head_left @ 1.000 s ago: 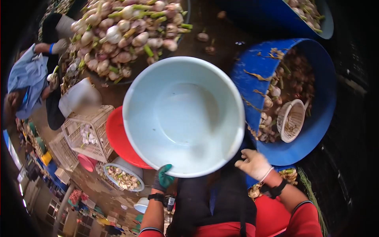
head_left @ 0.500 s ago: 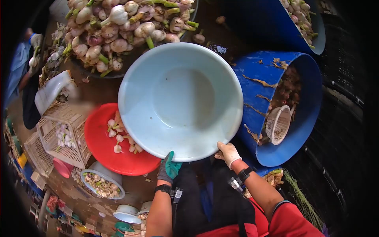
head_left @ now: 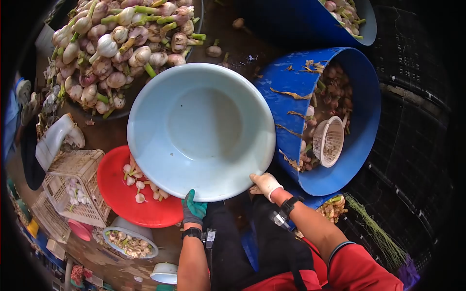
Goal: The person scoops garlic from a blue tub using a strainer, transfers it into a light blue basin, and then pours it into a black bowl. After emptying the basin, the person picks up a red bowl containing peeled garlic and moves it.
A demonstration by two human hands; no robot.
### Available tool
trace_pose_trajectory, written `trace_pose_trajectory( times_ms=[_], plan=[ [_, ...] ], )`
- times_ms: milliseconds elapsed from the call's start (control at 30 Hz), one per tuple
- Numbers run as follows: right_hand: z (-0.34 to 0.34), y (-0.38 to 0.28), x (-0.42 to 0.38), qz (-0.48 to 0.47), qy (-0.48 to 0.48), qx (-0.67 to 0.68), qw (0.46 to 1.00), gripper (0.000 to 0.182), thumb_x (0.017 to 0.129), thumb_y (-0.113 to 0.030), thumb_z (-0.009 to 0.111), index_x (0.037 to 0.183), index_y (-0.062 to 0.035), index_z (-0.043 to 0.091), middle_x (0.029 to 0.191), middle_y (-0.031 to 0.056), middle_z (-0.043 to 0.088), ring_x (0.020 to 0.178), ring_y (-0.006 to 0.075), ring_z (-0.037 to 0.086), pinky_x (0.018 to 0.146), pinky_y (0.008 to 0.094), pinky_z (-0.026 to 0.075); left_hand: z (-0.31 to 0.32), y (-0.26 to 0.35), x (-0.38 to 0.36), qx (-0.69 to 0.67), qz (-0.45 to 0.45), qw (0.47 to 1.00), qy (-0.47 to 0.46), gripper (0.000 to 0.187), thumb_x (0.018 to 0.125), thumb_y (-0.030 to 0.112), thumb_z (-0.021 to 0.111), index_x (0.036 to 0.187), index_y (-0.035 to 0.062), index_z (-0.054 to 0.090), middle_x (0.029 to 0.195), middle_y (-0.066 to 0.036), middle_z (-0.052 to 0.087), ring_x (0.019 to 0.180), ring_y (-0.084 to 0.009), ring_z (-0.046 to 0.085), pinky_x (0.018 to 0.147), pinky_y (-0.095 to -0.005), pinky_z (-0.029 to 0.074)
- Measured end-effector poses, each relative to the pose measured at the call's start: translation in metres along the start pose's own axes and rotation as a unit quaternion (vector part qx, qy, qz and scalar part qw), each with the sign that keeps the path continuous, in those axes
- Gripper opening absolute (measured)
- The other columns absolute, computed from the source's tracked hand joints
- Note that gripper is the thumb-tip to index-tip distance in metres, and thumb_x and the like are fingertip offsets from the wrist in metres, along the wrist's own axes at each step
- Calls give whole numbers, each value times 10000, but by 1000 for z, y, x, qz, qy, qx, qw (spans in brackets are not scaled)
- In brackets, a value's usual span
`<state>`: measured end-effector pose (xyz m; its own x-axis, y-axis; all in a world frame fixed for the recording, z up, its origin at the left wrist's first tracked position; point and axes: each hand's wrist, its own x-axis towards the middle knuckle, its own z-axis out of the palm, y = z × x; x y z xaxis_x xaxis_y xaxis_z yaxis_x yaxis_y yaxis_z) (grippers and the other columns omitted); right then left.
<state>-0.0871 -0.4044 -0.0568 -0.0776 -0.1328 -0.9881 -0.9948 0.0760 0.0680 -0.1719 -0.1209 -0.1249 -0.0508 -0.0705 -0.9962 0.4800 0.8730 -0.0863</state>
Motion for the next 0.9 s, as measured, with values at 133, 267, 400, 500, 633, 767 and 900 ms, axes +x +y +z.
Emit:
trace_pose_trajectory(
  times_ms=[133, 267, 400, 500, 633, 767, 900],
  plan=[
    [3, 11, -23, -13, 4, 6, 1000, 417, 909, -272, 592, 1021, 129, 563, 858, 212, 642, 696, 259, 668, 654, 324, 591, -10, 6, -17, 63, 125, 990, 17, 471, 785, -25, 649, 1226, 86, 526, 1182, -135, 593, 1105, -326, 577, 925, -504, 507],
    [2, 13, -34, -33, -36, 57, 997, 358, 908, -235, 590, 1037, 97, 555, 840, 177, 638, 674, 238, 658, 660, 334, 593, 6, 20, -61, 57, 138, 989, -8, 515, 777, -106, 627, 1242, 79, 504, 1140, -132, 589, 1080, -306, 582, 943, -488, 498],
    [4, 7, -22, -15, -52, 37, 998, 401, 916, -228, 574, 1099, 127, 536, 891, 193, 646, 698, 262, 669, 677, 345, 596, 3, 22, -42, 76, 183, 979, -42, 487, 759, -105, 632, 1206, 61, 532, 1111, -112, 596, 1039, -274, 591, 927, -425, 499],
    [12, -1, -13, 64, -29, 41, 997, 430, 921, -236, 567, 1103, 151, 525, 934, 209, 651, 756, 259, 682, 717, 337, 592, -5, 20, -15, 83, 201, 976, -16, 461, 740, -97, 647, 1165, 59, 560, 1061, -91, 608, 967, -247, 606, 844, -380, 514],
    [15, 31, -48, 27, -35, 36, 998, 396, 929, -222, 565, 1123, 121, 526, 929, 192, 654, 755, 235, 680, 715, 332, 593, -32, 42, -46, 172, 99, 980, 16, 447, 725, -69, 676, 1141, 65, 580, 935, -58, 634, 803, -209, 636, 642, -302, 531],
    [30, 54, -84, 76, -24, 68, 994, 351, 918, -175, 569, 1123, 108, 533, 891, 194, 655, 713, 240, 679, 692, 324, 591, -18, 32, -91, 101, 205, 973, 23, 341, 729, -85, 665, 1034, 55, 608, 904, -65, 634, 787, -204, 642, 632, -317, 546],
    [32, 37, -46, 28, -11, 82, 996, 358, 909, -212, 575, 1040, 121, 552, 862, 183, 653, 709, 261, 681, 675, 332, 578, -9, 46, -80, 116, 168, 979, 5, 421, 738, -99, 671, 1114, 69, 583, 984, -72, 630, 860, -228, 634, 748, -363, 547]
  ],
)
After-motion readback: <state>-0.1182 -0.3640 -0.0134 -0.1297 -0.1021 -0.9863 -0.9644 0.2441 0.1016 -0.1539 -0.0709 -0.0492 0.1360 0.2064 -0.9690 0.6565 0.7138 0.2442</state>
